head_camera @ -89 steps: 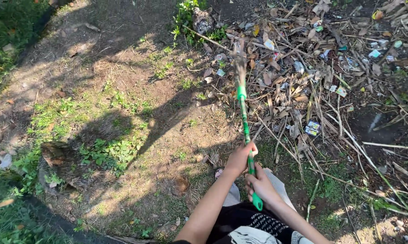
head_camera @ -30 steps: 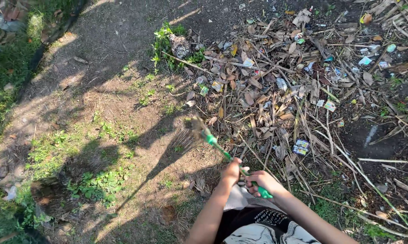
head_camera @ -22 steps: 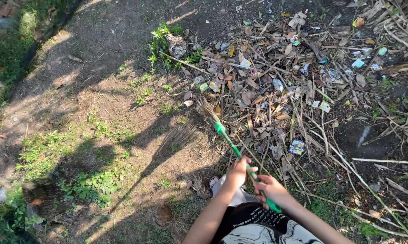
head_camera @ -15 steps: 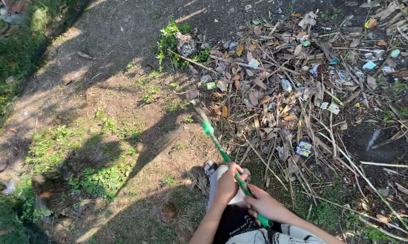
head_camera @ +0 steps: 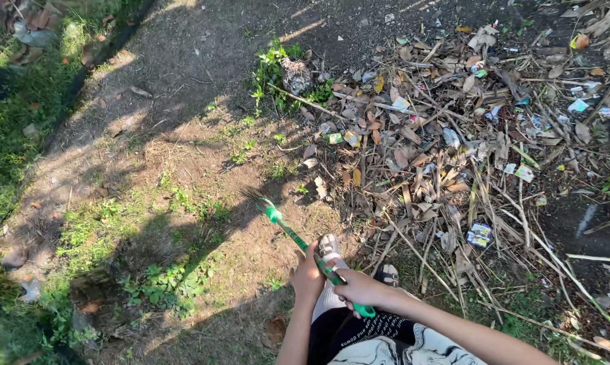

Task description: Sweeping dirt and debris in an outdoor area using a broom.

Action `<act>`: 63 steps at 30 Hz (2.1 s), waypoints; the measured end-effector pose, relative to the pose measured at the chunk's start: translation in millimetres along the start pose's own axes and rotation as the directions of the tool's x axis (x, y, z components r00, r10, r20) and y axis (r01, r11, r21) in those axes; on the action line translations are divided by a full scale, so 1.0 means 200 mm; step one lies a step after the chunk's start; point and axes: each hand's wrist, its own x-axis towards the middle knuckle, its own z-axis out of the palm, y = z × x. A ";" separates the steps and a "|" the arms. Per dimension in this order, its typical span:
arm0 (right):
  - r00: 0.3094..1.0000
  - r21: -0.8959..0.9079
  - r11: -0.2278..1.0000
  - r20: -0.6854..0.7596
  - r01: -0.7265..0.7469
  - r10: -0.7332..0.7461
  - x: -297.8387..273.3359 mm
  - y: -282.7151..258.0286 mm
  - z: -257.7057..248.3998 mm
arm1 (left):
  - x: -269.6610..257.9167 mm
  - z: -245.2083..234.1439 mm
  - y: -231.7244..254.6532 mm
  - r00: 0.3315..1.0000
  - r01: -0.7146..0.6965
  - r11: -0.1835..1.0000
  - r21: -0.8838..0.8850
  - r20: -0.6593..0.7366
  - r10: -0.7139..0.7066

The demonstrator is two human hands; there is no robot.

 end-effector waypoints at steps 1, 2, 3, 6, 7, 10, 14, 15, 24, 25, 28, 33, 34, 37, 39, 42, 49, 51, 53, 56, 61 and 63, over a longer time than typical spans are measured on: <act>1.000 -0.002 1.000 -0.001 -0.001 0.001 0.04 -0.03 0.01 | 0.05 -0.02 -0.02 1.000 0.000 1.000 -0.002 0.000 0.000; 1.000 0.099 0.995 0.000 -0.006 0.006 0.09 -0.06 0.01 | 0.10 -0.04 -0.04 0.998 0.045 0.999 0.003 0.038 -0.045; 1.000 0.202 0.979 0.001 -0.013 0.012 0.13 -0.08 0.02 | 0.15 -0.05 -0.07 0.993 0.091 0.996 0.012 0.078 -0.091; 0.998 0.453 0.889 0.016 -0.060 0.060 0.25 -0.20 -0.01 | 0.30 -0.14 -0.08 0.991 0.063 0.997 0.048 0.118 -0.068; 0.998 0.457 0.887 0.013 -0.063 0.064 0.29 -0.23 -0.03 | 0.36 -0.14 -0.09 0.990 0.061 0.997 0.049 0.124 -0.067; 0.984 0.526 0.850 -0.136 -0.025 0.113 0.40 -0.28 -0.12 | 0.57 -0.11 -0.09 0.974 0.022 1.000 -0.018 0.228 -0.017; 0.957 0.740 0.659 -0.271 0.136 0.107 0.45 -0.12 -0.22 | 0.81 0.12 -0.01 0.910 -0.209 0.974 0.089 0.383 0.160; 0.937 0.776 0.599 -0.330 0.198 0.118 0.45 -0.08 -0.24 | 0.88 0.18 0.02 0.877 -0.318 0.935 0.157 0.425 0.226; 0.879 0.703 0.623 -0.474 0.343 0.052 0.07 -0.20 0.00 | 0.65 -0.24 0.41 0.722 -0.667 0.734 0.126 0.353 0.595; 0.880 0.704 0.623 -0.472 0.340 0.053 0.03 -0.22 0.02 | 0.61 -0.27 0.40 0.723 -0.665 0.736 0.126 0.354 0.593; 0.936 0.761 0.584 -0.351 0.282 0.005 -0.06 -0.33 0.07 | 0.51 -0.41 0.39 0.680 -0.731 0.679 0.069 0.153 0.717; 0.996 0.912 0.399 -0.089 0.092 -0.027 0.06 -0.49 0.09 | 0.50 -0.53 0.27 0.815 -0.549 0.828 -0.108 0.147 0.560; 0.995 0.911 0.402 -0.089 0.095 -0.033 0.16 -0.50 0.06 | 0.57 -0.53 0.24 0.815 -0.552 0.828 -0.104 0.142 0.561; 0.979 0.774 0.614 -0.202 0.154 0.009 0.45 -0.46 -0.04 | 0.70 -0.57 0.22 0.891 -0.365 0.927 -0.090 0.253 0.376; 0.980 0.816 0.555 -0.201 0.165 0.004 0.67 -0.37 -0.15 | 0.73 -0.67 0.30 0.871 0.281 0.875 -0.393 0.488 -0.061; 0.972 0.937 0.280 -0.231 0.211 0.040 0.69 -0.33 -0.23 | 0.91 -0.36 0.22 0.840 0.255 0.913 -0.319 0.541 -0.045; 0.854 0.854 0.274 -0.494 0.442 0.161 0.29 -0.43 -0.07 | 0.78 -0.14 0.35 0.729 -0.600 0.799 0.027 0.429 0.533; 0.815 0.815 0.338 -0.548 0.470 0.188 0.17 -0.47 -0.04 | 0.68 -0.40 0.52 0.815 0.019 0.926 -0.378 0.543 0.205; 0.855 0.824 0.349 -0.507 0.446 0.106 0.09 -0.39 0.01 | 0.61 -0.40 0.49 0.806 -0.284 0.923 -0.261 0.457 0.377; 0.897 0.813 0.409 -0.442 0.415 -0.031 0.20 -0.14 0.10 | 0.48 -0.52 0.47 0.741 -0.554 0.824 -0.118 0.381 0.553; 0.960 0.871 0.412 -0.277 0.268 -0.038 -0.01 -0.45 0.15 | 0.41 -0.64 0.52 0.749 -0.535 0.827 -0.173 0.357 0.559; 0.977 0.921 0.330 -0.177 0.208 -0.121 -0.03 -0.47 0.10 | 0.43 -0.62 0.51 0.764 -0.561 0.821 -0.103 0.317 0.562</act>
